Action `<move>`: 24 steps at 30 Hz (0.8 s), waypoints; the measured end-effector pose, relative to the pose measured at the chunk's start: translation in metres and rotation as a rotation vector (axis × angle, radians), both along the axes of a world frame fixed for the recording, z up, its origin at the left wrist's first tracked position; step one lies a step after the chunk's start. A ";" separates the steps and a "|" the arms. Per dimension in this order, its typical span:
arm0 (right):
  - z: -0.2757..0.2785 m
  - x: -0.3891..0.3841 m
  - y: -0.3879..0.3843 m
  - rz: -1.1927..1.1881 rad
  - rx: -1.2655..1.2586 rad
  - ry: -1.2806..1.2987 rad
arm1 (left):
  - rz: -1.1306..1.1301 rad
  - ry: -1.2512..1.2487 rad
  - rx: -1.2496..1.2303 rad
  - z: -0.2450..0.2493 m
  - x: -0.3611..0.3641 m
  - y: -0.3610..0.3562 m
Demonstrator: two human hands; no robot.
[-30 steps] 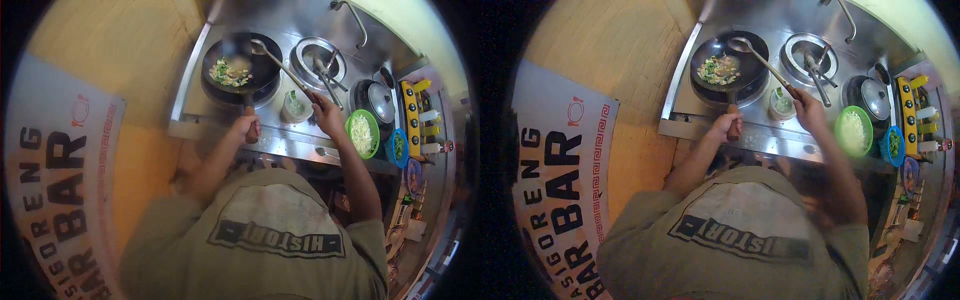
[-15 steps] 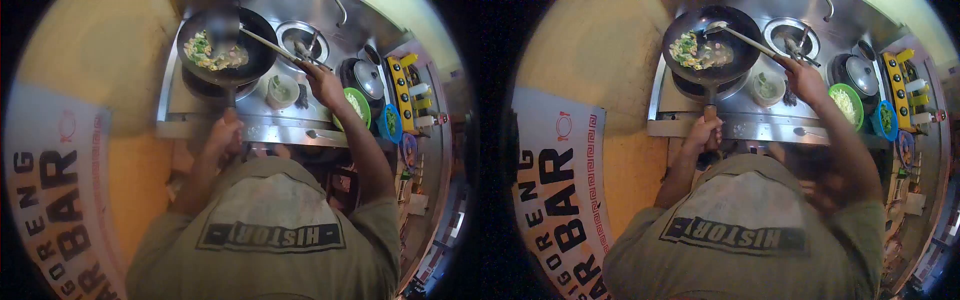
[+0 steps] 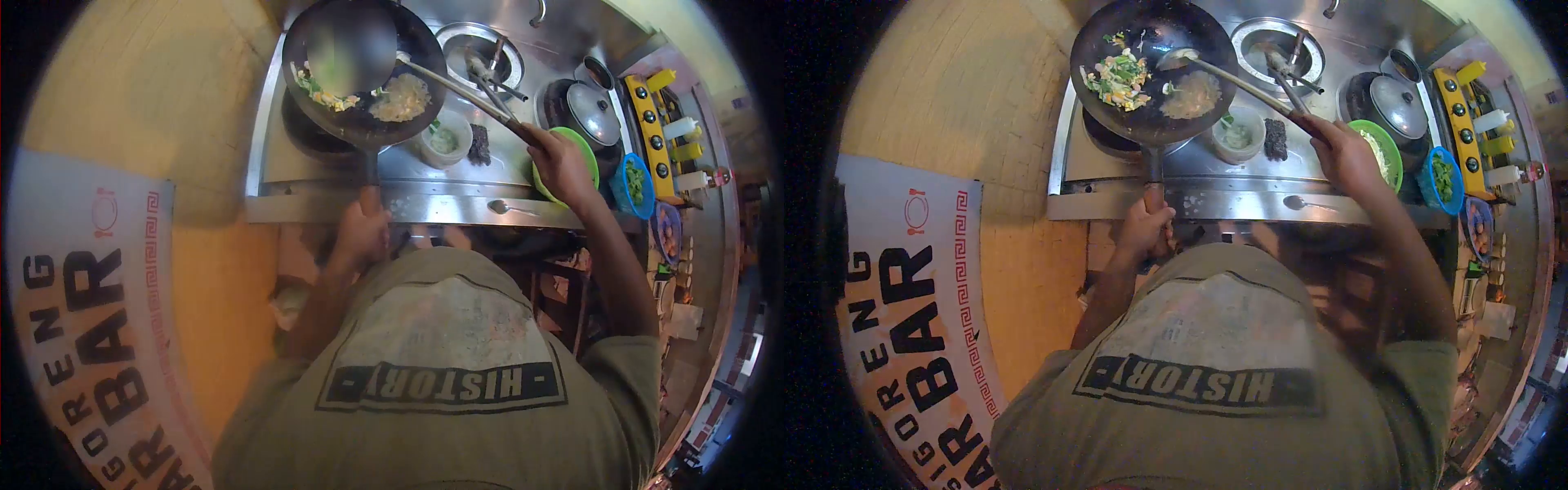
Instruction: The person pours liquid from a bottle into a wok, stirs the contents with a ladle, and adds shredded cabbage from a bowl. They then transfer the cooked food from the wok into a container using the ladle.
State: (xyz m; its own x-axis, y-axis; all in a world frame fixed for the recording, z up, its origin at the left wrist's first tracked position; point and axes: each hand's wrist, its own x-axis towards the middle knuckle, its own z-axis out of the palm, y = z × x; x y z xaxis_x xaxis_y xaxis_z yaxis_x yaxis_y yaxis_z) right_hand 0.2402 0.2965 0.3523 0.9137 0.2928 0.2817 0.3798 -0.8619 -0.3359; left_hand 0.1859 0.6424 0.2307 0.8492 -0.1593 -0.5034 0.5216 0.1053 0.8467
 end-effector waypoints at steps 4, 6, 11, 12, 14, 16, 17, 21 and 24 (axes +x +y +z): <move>0.008 -0.015 -0.011 -0.030 0.025 0.058 | -0.050 -0.022 0.040 -0.004 -0.005 -0.003; 0.014 -0.022 -0.019 -0.029 0.052 0.049 | -0.043 0.005 0.057 0.000 -0.008 -0.012; 0.015 -0.032 -0.024 -0.053 0.054 0.067 | 0.051 -0.117 0.057 -0.018 -0.011 -0.017; 0.016 -0.034 -0.025 -0.054 0.065 0.067 | 0.044 -0.115 0.056 -0.019 -0.012 -0.018; 0.017 -0.039 -0.024 -0.067 0.066 0.075 | 0.060 -0.122 0.114 -0.010 -0.015 -0.021; 0.019 -0.045 -0.023 -0.079 0.066 0.083 | 0.055 -0.122 0.119 -0.015 -0.017 -0.022; 0.021 -0.049 -0.022 -0.093 0.041 0.092 | 0.057 -0.124 0.126 -0.018 -0.018 -0.022; 0.028 -0.063 -0.018 -0.137 0.095 0.158 | 0.066 -0.137 0.135 -0.025 -0.022 -0.023; 0.032 -0.073 -0.023 -0.151 0.040 0.116 | 0.068 -0.129 0.307 -0.033 -0.028 -0.023</move>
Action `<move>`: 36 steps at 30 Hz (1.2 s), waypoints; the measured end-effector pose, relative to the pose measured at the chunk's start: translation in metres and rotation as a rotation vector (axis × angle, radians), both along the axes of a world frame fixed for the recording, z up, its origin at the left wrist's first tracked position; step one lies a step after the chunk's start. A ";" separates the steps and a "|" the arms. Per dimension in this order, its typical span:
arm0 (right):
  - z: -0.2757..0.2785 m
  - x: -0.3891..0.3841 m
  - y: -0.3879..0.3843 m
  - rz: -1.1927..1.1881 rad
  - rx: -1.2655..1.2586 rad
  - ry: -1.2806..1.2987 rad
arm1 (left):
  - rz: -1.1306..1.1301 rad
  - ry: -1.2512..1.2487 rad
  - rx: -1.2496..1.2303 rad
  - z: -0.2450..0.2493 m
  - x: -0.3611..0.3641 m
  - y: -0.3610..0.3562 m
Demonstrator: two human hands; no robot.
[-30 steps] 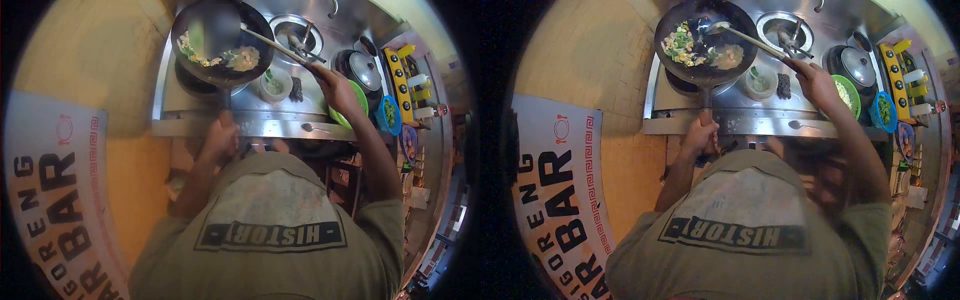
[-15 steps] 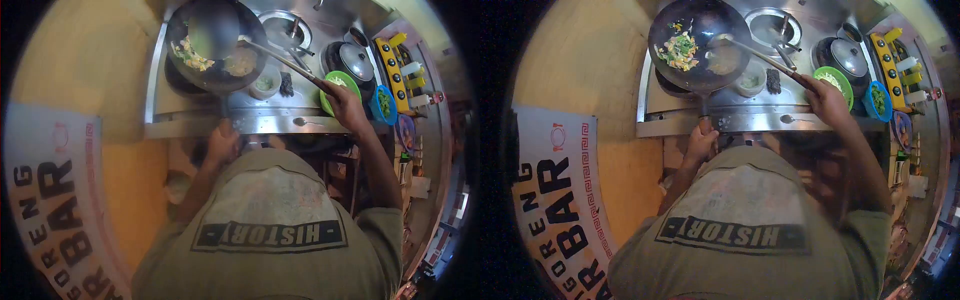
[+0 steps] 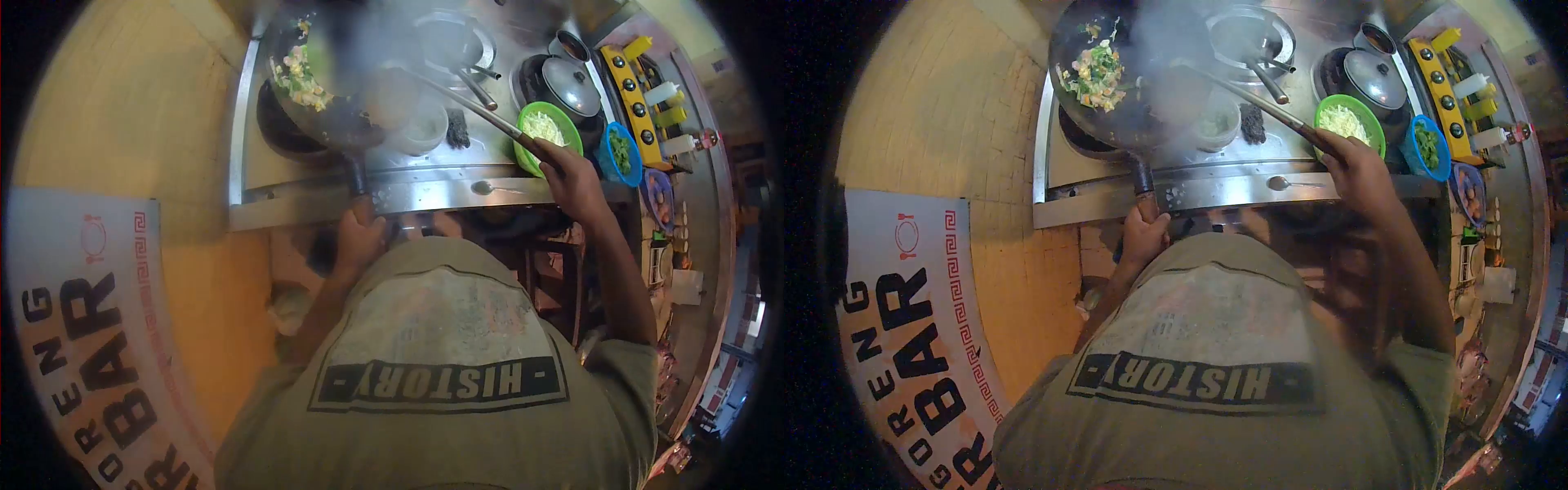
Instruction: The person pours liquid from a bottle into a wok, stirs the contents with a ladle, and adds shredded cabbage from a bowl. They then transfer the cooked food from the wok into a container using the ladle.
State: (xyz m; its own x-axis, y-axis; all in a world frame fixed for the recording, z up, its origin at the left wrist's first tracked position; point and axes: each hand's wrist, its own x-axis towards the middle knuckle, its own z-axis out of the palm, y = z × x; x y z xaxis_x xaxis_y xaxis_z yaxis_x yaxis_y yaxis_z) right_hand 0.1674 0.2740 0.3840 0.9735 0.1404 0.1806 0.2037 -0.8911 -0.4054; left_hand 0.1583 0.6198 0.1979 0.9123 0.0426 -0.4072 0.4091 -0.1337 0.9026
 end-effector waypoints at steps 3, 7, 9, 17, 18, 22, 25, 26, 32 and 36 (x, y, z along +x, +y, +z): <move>0.007 -0.009 -0.002 -0.027 -0.005 0.026 | -0.022 -0.013 -0.034 0.004 -0.003 0.001; 0.004 -0.015 -0.007 -0.053 -0.023 0.063 | -0.044 -0.070 0.048 0.003 0.003 -0.006; 0.001 -0.019 -0.013 -0.064 -0.008 0.071 | -0.049 -0.016 0.039 0.012 0.004 -0.008; 0.003 -0.038 -0.022 -0.085 -0.062 0.040 | -0.072 -0.068 0.184 -0.017 0.011 -0.010; 0.002 -0.040 -0.022 -0.084 -0.047 -0.003 | -0.072 -0.069 0.184 -0.020 0.011 -0.010; 0.000 -0.044 -0.028 -0.136 -0.041 0.036 | -0.051 -0.059 0.119 -0.014 0.011 -0.013; -0.003 -0.038 -0.030 -0.096 -0.010 -0.009 | -0.057 0.007 0.066 0.003 0.009 -0.016; -0.006 -0.033 -0.030 -0.080 0.031 -0.020 | -0.055 0.014 0.021 0.007 0.008 -0.017; -0.010 -0.036 -0.037 -0.124 0.069 0.075 | -0.044 0.018 -0.016 0.006 0.009 -0.018; -0.011 -0.058 -0.046 -0.194 -0.008 0.148 | -0.073 -0.010 0.079 -0.012 0.010 -0.013</move>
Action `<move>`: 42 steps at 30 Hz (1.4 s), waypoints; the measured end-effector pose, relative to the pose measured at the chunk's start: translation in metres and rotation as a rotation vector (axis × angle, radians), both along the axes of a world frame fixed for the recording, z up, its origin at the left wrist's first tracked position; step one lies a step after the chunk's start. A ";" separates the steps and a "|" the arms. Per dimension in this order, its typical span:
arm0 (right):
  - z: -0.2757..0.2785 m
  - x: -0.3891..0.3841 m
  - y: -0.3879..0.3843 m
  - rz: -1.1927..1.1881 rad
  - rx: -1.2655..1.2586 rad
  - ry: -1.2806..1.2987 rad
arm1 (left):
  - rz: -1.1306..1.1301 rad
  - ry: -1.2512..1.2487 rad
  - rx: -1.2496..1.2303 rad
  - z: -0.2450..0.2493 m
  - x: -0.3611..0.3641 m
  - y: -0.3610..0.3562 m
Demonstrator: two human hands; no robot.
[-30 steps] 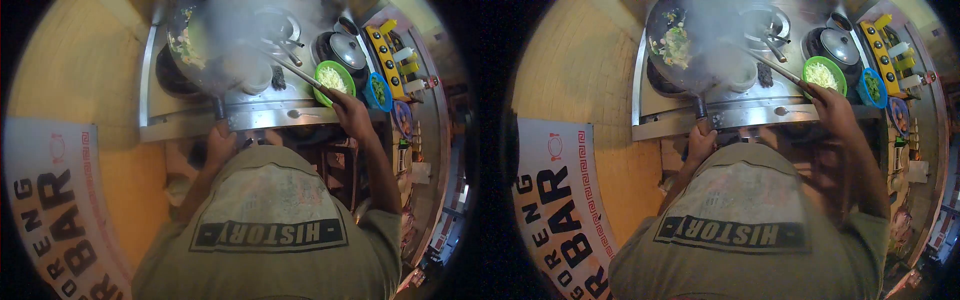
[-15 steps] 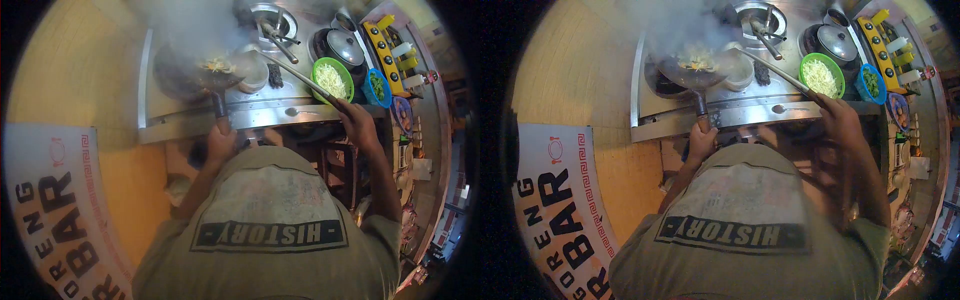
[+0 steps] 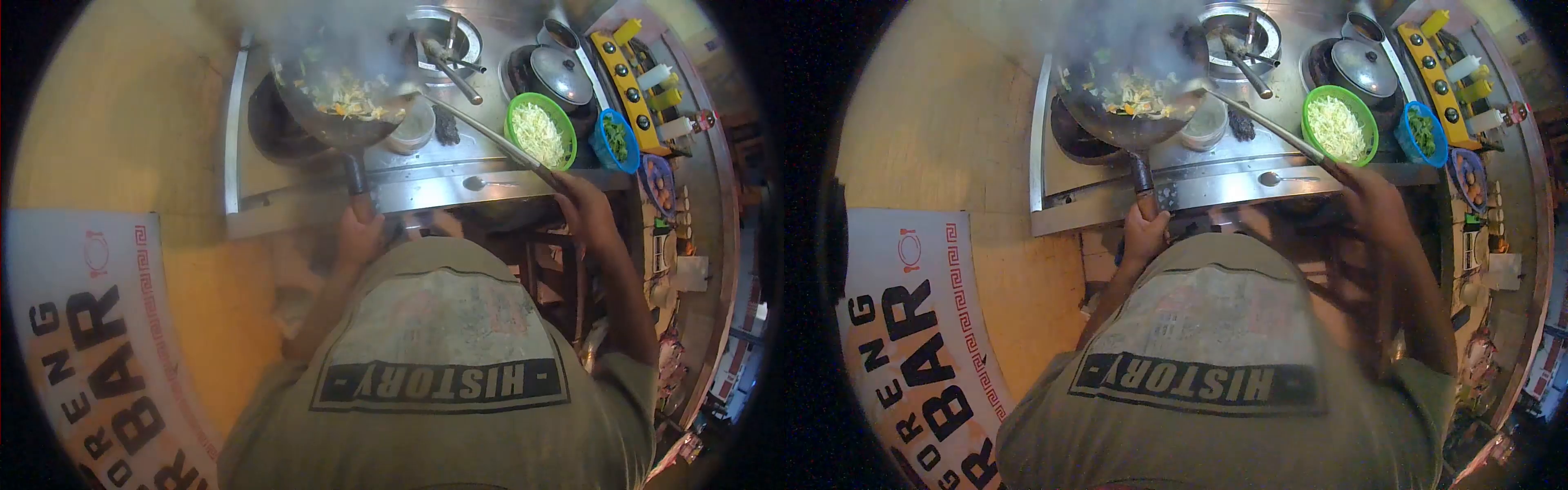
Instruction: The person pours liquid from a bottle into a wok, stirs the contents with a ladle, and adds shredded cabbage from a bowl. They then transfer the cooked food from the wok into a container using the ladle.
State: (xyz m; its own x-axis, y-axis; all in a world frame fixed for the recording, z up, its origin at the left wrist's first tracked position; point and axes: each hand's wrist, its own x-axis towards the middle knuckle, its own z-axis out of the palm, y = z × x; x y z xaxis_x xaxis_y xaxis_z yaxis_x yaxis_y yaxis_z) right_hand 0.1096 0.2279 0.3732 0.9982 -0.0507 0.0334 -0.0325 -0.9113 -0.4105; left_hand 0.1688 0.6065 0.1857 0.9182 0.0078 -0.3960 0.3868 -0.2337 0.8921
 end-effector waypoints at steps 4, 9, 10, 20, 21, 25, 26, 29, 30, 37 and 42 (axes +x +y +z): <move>0.012 -0.014 0.002 0.071 -0.156 -0.020 | 0.009 -0.121 0.116 0.000 0.002 -0.001; 0.001 0.004 0.023 0.194 -0.008 -0.195 | 0.029 -0.080 0.074 -0.002 0.003 -0.006; -0.001 0.008 0.026 0.191 -0.005 -0.197 | 0.028 -0.080 0.058 -0.003 0.004 -0.005; -0.018 -0.015 -0.009 0.120 -0.101 -0.058 | 0.025 -0.113 0.114 0.001 0.000 -0.004; -0.015 -0.018 -0.011 0.176 -0.212 -0.118 | 0.024 -0.111 0.113 0.005 0.000 -0.004; -0.012 -0.023 -0.018 0.061 -0.215 0.018 | 0.027 -0.036 -0.048 0.023 -0.002 -0.006; -0.013 -0.021 -0.017 0.063 -0.162 -0.053 | 0.020 -0.069 -0.034 0.018 -0.002 -0.004; -0.016 0.000 -0.003 0.061 0.032 -0.161 | 0.021 -0.181 0.031 -0.001 -0.001 -0.002; -0.016 0.011 0.006 0.061 0.171 -0.200 | 0.018 -0.181 0.033 0.000 -0.002 -0.001; -0.026 0.026 0.021 0.025 -0.039 0.083 | 0.010 -0.185 0.083 -0.018 -0.001 0.002; -0.016 -0.011 0.007 0.002 -0.136 0.078 | 0.023 0.020 -0.029 0.013 -0.002 0.000</move>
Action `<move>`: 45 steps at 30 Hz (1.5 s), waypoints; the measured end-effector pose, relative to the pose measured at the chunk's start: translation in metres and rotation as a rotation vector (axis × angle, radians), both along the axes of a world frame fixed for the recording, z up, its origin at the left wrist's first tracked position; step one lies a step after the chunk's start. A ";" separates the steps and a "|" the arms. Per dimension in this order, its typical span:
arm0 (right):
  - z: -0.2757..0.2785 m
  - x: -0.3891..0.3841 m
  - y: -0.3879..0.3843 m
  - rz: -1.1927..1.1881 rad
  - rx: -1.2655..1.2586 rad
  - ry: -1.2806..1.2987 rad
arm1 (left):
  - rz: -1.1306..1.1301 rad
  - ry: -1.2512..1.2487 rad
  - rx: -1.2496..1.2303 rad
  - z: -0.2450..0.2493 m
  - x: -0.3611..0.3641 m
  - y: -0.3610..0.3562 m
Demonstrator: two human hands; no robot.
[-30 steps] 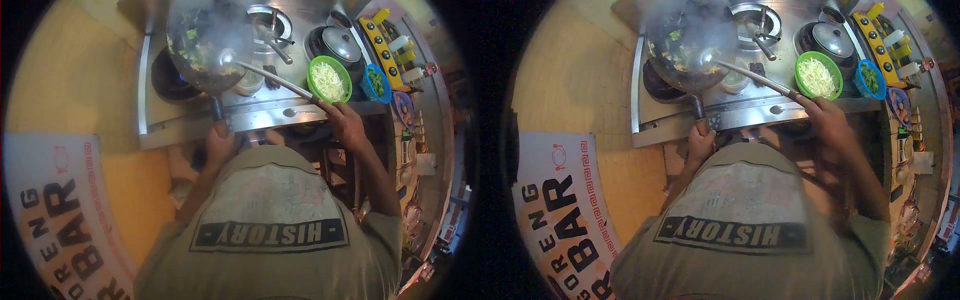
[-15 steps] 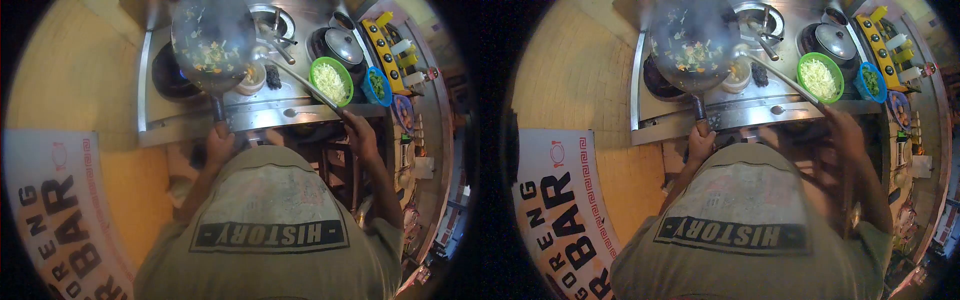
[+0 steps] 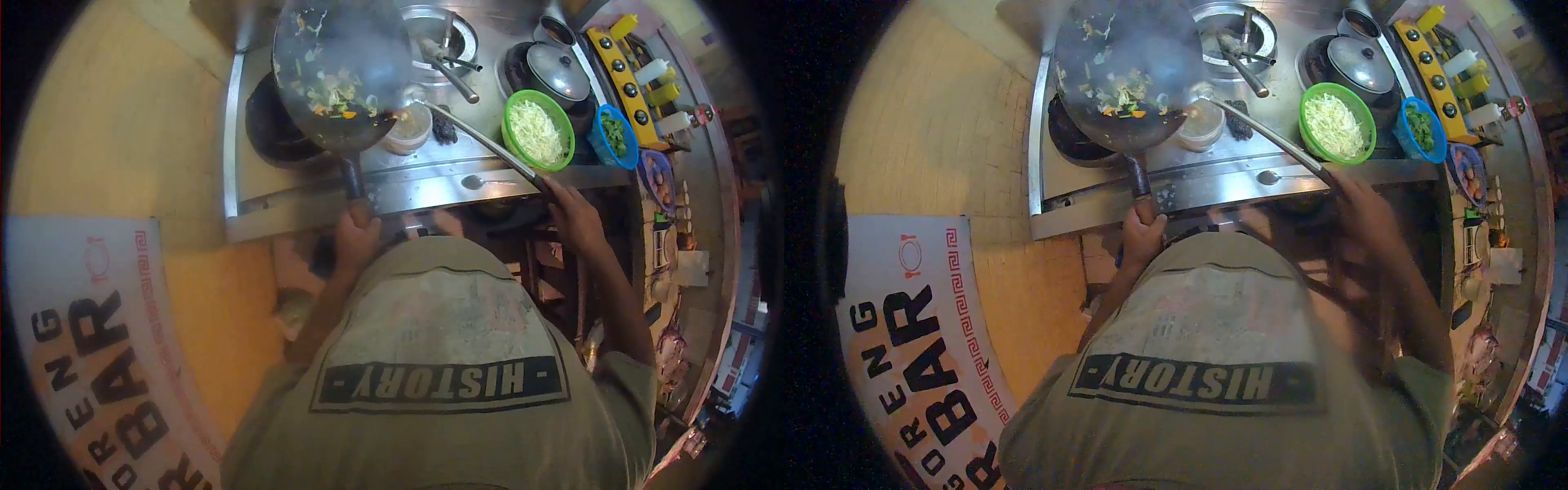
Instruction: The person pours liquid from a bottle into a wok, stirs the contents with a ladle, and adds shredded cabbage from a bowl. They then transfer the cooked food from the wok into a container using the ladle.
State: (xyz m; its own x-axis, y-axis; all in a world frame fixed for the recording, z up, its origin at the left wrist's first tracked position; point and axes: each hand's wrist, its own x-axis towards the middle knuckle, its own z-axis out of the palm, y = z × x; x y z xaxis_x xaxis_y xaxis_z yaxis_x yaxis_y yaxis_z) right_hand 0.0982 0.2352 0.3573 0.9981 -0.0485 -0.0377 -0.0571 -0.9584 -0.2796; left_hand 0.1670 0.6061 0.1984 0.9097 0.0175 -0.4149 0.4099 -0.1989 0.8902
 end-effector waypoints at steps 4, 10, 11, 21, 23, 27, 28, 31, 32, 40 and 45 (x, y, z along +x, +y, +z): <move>0.004 -0.021 -0.014 0.025 -0.075 -0.013 | 0.021 -0.145 0.054 -0.012 0.000 0.003; 0.000 0.000 0.014 0.032 0.066 -0.217 | 0.022 -0.091 0.012 -0.018 0.005 0.006; 0.003 0.013 0.030 0.081 0.131 -0.313 | 0.039 -0.051 -0.012 -0.017 0.005 0.006; -0.006 0.043 0.053 0.234 0.001 -0.277 | -0.047 -0.108 -0.052 0.015 0.001 0.001; -0.018 0.037 0.041 0.202 -0.048 -0.274 | -0.054 -0.100 0.013 0.020 0.003 -0.001; -0.016 0.022 0.030 0.071 0.007 -0.172 | -0.040 -0.206 0.070 -0.036 0.007 0.012; -0.012 0.018 0.030 0.069 0.007 -0.172 | -0.048 -0.149 0.053 -0.028 0.006 0.011; -0.002 0.010 0.026 0.026 0.133 -0.120 | -0.062 -0.083 0.018 0.004 0.003 0.006; -0.001 0.007 0.023 0.033 0.186 -0.133 | -0.065 -0.075 -0.002 0.010 0.002 0.005; -0.006 -0.013 0.002 -0.013 0.179 -0.055 | -0.072 -0.143 0.070 -0.022 0.006 0.009; -0.005 -0.021 0.002 -0.061 0.132 -0.037 | -0.066 -0.135 -0.057 -0.012 0.012 0.002</move>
State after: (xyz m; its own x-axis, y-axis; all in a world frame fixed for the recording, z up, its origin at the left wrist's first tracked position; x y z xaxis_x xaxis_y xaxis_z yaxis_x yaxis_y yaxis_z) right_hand 0.0777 0.2370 0.3519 0.9943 -0.1057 -0.0113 -0.1011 -0.9081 -0.4063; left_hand 0.1789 0.6084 0.1867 0.9557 -0.0642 -0.2871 0.2731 -0.1694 0.9470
